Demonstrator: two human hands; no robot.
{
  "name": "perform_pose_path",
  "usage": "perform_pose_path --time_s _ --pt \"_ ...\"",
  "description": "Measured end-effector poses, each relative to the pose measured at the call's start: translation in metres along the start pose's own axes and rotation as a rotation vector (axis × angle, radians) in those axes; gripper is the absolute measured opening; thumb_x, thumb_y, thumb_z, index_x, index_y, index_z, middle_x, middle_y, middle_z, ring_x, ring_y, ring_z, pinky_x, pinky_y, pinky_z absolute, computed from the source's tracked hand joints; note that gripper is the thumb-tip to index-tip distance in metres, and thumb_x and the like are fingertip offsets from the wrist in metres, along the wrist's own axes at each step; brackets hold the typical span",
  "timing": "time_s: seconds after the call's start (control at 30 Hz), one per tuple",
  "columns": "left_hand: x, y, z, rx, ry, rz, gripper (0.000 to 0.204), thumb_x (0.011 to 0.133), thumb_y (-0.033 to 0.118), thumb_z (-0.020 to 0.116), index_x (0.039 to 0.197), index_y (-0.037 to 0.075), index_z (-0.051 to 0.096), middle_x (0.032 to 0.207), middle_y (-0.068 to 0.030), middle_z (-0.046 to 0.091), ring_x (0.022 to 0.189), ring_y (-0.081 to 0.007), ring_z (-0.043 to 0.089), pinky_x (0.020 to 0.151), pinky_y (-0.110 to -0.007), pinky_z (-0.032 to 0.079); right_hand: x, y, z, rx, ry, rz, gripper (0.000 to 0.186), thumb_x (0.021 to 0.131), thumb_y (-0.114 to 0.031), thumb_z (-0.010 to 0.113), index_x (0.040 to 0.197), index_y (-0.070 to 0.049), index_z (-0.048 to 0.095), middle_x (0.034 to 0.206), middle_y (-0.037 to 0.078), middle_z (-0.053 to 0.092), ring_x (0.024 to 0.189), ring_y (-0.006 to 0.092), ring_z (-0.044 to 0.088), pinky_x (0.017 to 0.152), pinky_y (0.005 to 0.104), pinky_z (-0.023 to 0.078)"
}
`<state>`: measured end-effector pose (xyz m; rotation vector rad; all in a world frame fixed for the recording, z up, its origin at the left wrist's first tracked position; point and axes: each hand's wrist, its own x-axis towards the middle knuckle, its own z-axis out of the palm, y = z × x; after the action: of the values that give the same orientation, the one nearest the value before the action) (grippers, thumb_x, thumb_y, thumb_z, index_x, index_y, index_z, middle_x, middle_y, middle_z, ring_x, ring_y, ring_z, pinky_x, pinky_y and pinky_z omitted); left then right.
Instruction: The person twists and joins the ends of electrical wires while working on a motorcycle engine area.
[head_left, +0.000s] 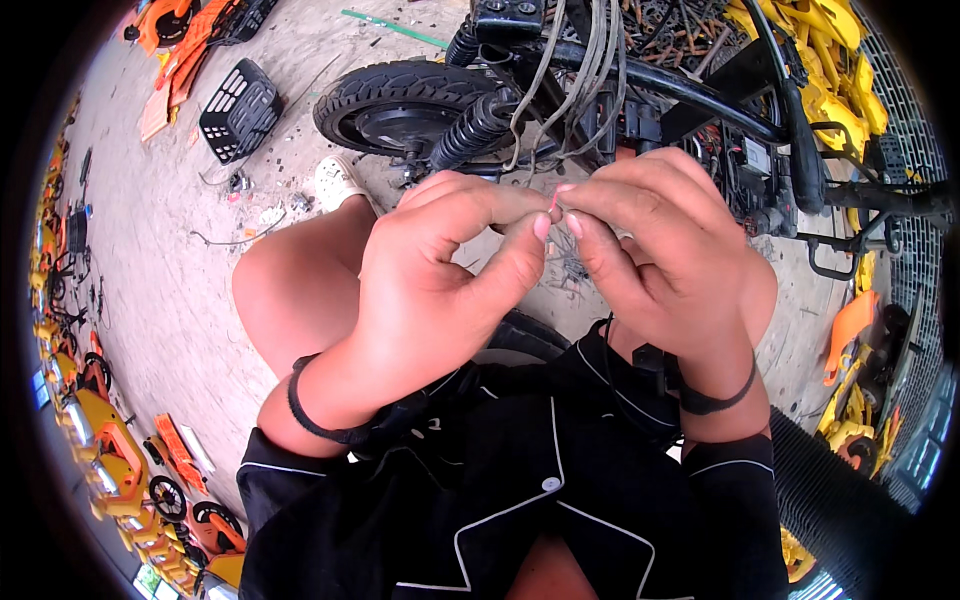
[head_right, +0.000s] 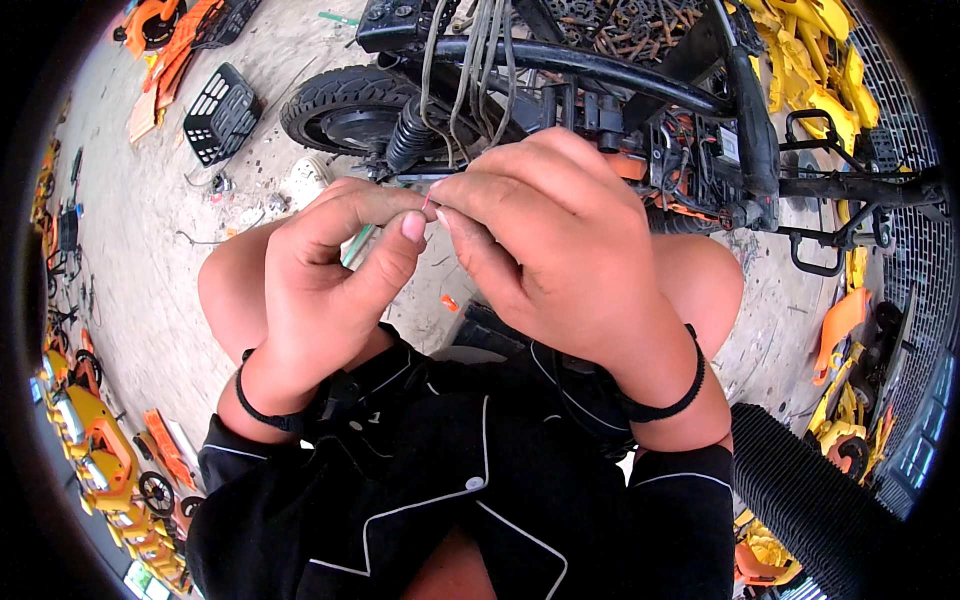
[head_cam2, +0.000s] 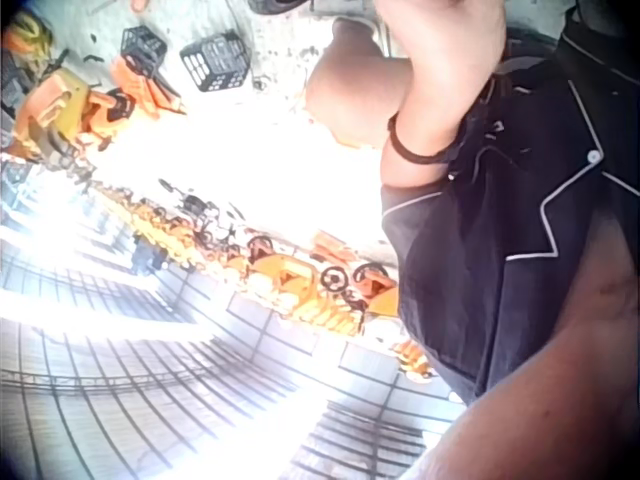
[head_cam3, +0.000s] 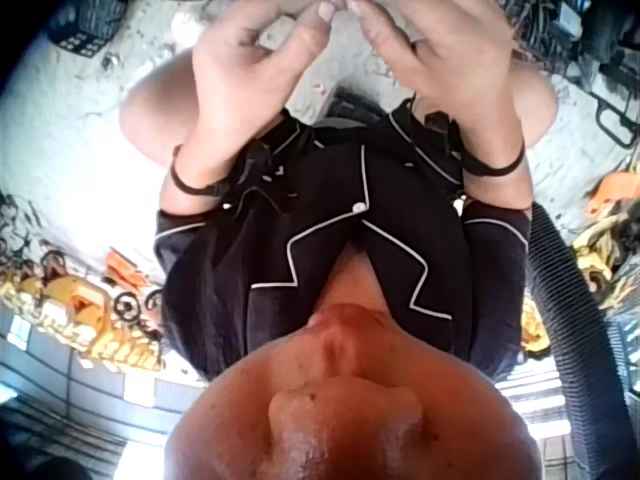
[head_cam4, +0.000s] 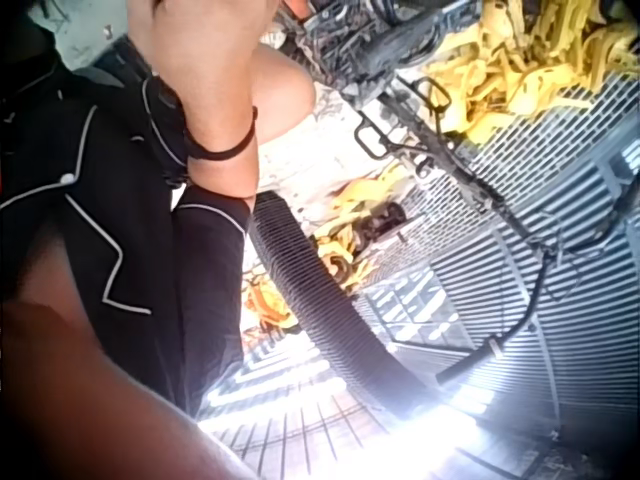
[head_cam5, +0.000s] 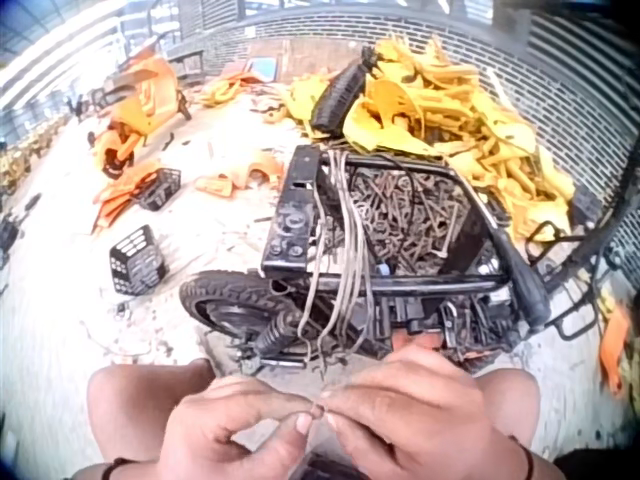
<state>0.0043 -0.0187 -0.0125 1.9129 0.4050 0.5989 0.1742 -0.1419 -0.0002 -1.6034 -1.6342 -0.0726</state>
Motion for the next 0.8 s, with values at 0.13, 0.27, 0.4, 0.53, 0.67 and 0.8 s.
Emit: perform_pose_path --time_s 0.13,0.27,0.4,0.53,0.67,0.8 --pt "0.0 -0.004 0.004 0.183 0.085 0.131 0.013 0.085 0.004 0.077 0.098 0.005 0.076 0.093 -0.0067 0.075 0.086 -0.0227 0.067 0.081 -0.034 0.05 -0.001 -0.003 0.003 -0.011 0.002 0.002 0.024 0.075 -0.003 0.083 0.097 -0.006 0.076 0.09 0.007 0.071 0.081 0.026 0.067 0.07 0.0351 0.054" --pt "-0.001 -0.002 0.004 0.34 0.095 0.238 0.016 0.083 -0.001 0.078 0.098 0.003 0.075 0.09 -0.0069 0.072 0.084 -0.0248 0.065 0.079 -0.035 0.049 0.0 -0.002 0.003 -0.038 0.0 -0.047 0.025 0.074 -0.003 0.083 0.098 -0.005 0.076 0.091 0.006 0.07 0.081 0.026 0.066 0.07 0.0349 0.054" --pt "-0.002 -0.001 0.005 0.437 0.123 0.293 0.019 0.078 -0.002 0.079 0.095 0.005 0.075 0.085 -0.0062 0.068 0.081 -0.0245 0.063 0.077 -0.035 0.047 -0.001 -0.001 0.004 -0.071 -0.003 -0.078 0.026 0.072 -0.003 0.082 0.097 -0.005 0.076 0.091 0.005 0.069 0.081 0.0259 0.066 0.07 0.0347 0.054" --pt "-0.002 0.001 0.005 0.462 0.122 0.31 0.02 0.076 -0.002 0.079 0.094 0.005 0.074 0.082 -0.0058 0.066 0.079 -0.0243 0.061 0.076 -0.035 0.047 -0.002 -0.005 0.007 -0.101 0.011 -0.09 0.025 0.071 -0.002 0.082 0.095 -0.004 0.075 0.091 0.006 0.069 0.08 0.0253 0.065 0.066 0.0334 0.054" --pt "-0.003 0.0 0.005 0.426 0.121 0.311 0.02 0.075 -0.004 0.079 0.093 0.004 0.074 0.081 -0.006 0.065 0.079 -0.0247 0.061 0.074 -0.034 0.047 0.0 -0.009 0.011 -0.09 0.024 -0.099 0.02 0.071 -0.002 0.082 0.089 -0.004 0.072 0.088 0.005 0.067 0.078 0.0244 0.064 0.06 0.0325 0.053" --pt "-0.005 0.0 0.006 0.381 0.111 0.301 0.021 0.074 -0.006 0.078 0.092 0.003 0.073 0.08 -0.007 0.064 0.077 -0.0252 0.06 0.071 -0.034 0.048 -0.001 -0.006 0.014 -0.076 0.027 -0.119 0.019 0.069 -0.001 0.082 0.082 -0.004 0.067 0.084 0.005 0.064 0.075 0.0244 0.063 0.058 0.0331 0.051"
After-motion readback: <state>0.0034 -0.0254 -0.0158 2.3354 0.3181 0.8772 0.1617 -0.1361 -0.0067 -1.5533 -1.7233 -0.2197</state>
